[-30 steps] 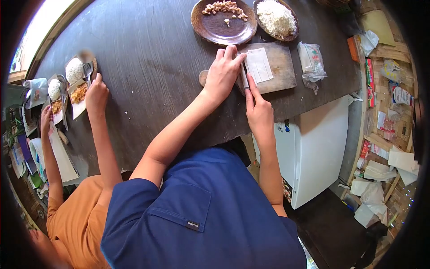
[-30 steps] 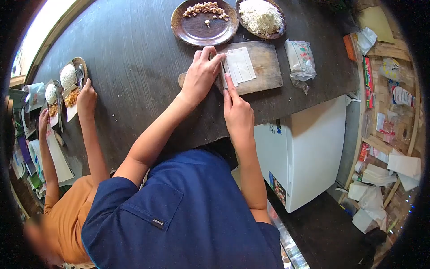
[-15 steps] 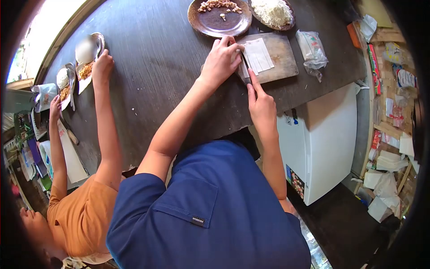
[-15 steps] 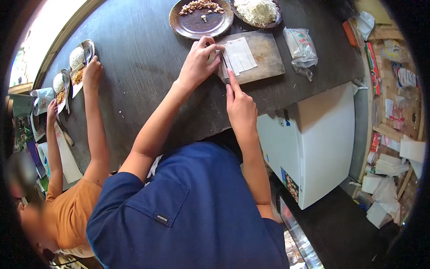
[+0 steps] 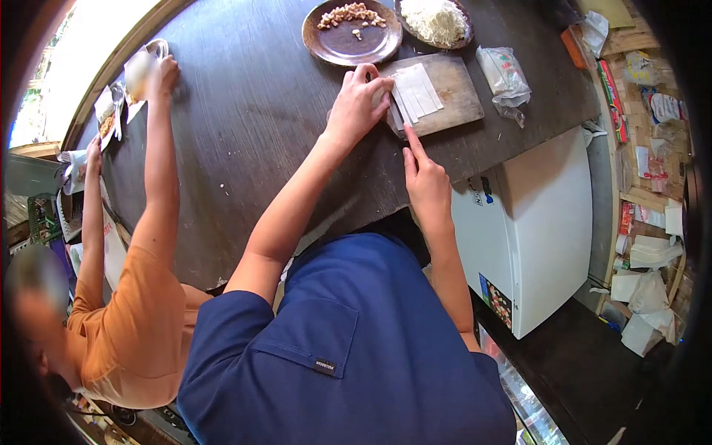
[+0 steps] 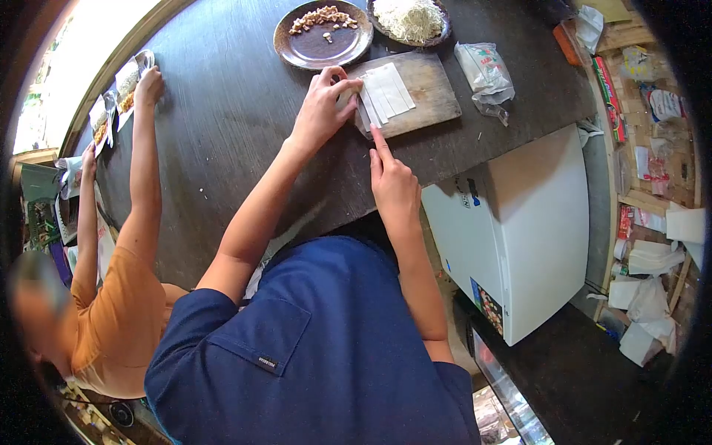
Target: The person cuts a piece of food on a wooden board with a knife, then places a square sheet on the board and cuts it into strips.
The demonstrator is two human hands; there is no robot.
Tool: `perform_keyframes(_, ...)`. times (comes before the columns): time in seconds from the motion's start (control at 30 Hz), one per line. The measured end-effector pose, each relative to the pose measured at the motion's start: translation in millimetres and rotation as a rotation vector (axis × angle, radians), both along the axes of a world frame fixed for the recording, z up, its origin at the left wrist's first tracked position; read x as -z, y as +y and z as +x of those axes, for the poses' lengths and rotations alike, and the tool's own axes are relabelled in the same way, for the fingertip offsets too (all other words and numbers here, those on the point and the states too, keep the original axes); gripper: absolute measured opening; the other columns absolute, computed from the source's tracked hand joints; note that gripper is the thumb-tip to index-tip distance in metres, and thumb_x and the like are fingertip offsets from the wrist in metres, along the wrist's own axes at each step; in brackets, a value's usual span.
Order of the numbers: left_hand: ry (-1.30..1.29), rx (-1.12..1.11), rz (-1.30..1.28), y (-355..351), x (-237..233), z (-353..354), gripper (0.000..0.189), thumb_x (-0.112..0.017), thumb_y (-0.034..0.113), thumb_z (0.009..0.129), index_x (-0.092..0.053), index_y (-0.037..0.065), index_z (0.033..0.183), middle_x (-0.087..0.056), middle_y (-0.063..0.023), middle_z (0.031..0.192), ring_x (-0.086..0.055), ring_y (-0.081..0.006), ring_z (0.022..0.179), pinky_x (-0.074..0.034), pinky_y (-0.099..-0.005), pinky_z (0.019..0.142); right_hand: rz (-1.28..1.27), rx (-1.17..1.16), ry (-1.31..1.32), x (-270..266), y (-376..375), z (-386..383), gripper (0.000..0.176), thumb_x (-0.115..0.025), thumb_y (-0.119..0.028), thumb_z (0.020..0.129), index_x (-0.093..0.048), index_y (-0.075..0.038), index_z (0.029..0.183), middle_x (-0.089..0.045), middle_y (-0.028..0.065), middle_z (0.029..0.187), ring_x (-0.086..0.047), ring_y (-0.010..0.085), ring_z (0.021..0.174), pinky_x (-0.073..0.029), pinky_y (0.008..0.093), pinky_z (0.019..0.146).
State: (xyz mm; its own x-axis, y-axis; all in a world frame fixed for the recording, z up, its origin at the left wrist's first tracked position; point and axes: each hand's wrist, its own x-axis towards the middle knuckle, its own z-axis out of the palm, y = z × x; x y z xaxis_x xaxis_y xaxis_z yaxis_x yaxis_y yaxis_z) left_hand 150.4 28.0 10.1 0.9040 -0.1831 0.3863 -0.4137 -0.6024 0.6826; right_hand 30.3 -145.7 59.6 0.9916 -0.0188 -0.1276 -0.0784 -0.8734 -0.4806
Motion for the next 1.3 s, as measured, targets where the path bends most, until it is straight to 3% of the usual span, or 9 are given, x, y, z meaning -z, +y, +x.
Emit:
perform_keyframes(0.17,-0.1,-0.087,0.092,-8,7,-6,0.028,-0.075,0.01,0.093,-0.08,0.015,0.121,-0.063,-0.008,0.121,-0.064,-0.0265,0.1,-0.056,-0.0409,0.093,0.02,-0.018,0.034,-1,-5,5,0.049,-0.049,-0.037,0.113,-0.047,-0.036,0.162,-0.075,0.0268,0.092,-0.073,0.0489,0.088,-0.058,0.0589,0.074)
perform_keyframes(0.27,-0.061,-0.049,0.037,-5,9,-4,0.021,-0.076,0.013,0.09,-0.08,0.014,0.11,-0.062,-0.0077,0.116,-0.065,-0.0287,0.108,-0.06,-0.0414,0.09,-0.017,-0.023,0.018,6,-5,5,0.049,-0.05,-0.037,0.113,-0.046,-0.037,0.162,-0.075,0.0267,0.093,-0.073,0.0494,0.089,-0.058,0.0586,0.074)
perform_keyframes(0.47,-0.031,-0.073,-0.033,-5,7,-2,0.022,-0.08,0.015,0.084,-0.081,0.016,0.106,-0.061,-0.007,0.118,-0.063,-0.0293,0.111,-0.059,-0.043,0.094,0.013,-0.009,0.027,2,-3,2,0.049,-0.05,-0.036,0.113,-0.046,-0.037,0.162,-0.075,0.0263,0.094,-0.073,0.0493,0.089,-0.058,0.0578,0.073)
perform_keyframes(0.57,0.022,-0.064,-0.014,-6,10,-1,0.022,-0.08,0.016,0.087,-0.083,0.016,0.109,-0.062,-0.0077,0.121,-0.063,-0.0295,0.111,-0.056,-0.0412,0.098,0.01,-0.003,0.015,-1,-9,-5,0.048,-0.051,-0.035,0.113,-0.048,-0.038,0.161,-0.075,0.026,0.092,-0.073,0.0489,0.089,-0.057,0.0572,0.073)
perform_keyframes(0.67,0.024,-0.044,-0.021,-4,9,-1,0.022,-0.08,0.016,0.087,-0.083,0.016,0.109,-0.062,-0.0078,0.122,-0.063,-0.0282,0.109,-0.056,-0.0416,0.098,0.034,0.02,0.097,-6,-8,-5,0.048,-0.052,-0.034,0.113,-0.049,-0.038,0.161,-0.075,0.0264,0.091,-0.073,0.0486,0.088,-0.058,0.0563,0.072)
perform_keyframes(1.3,-0.065,-0.055,0.06,-7,8,-1,0.028,-0.084,0.017,0.081,-0.079,0.017,0.109,-0.061,-0.0083,0.124,-0.064,-0.0287,0.106,-0.058,-0.0421,0.096,0.056,0.036,0.03,1,-4,-15,0.05,-0.053,-0.033,0.112,-0.046,-0.037,0.162,-0.075,0.0255,0.089,-0.074,0.0467,0.085,-0.057,0.0558,0.07)
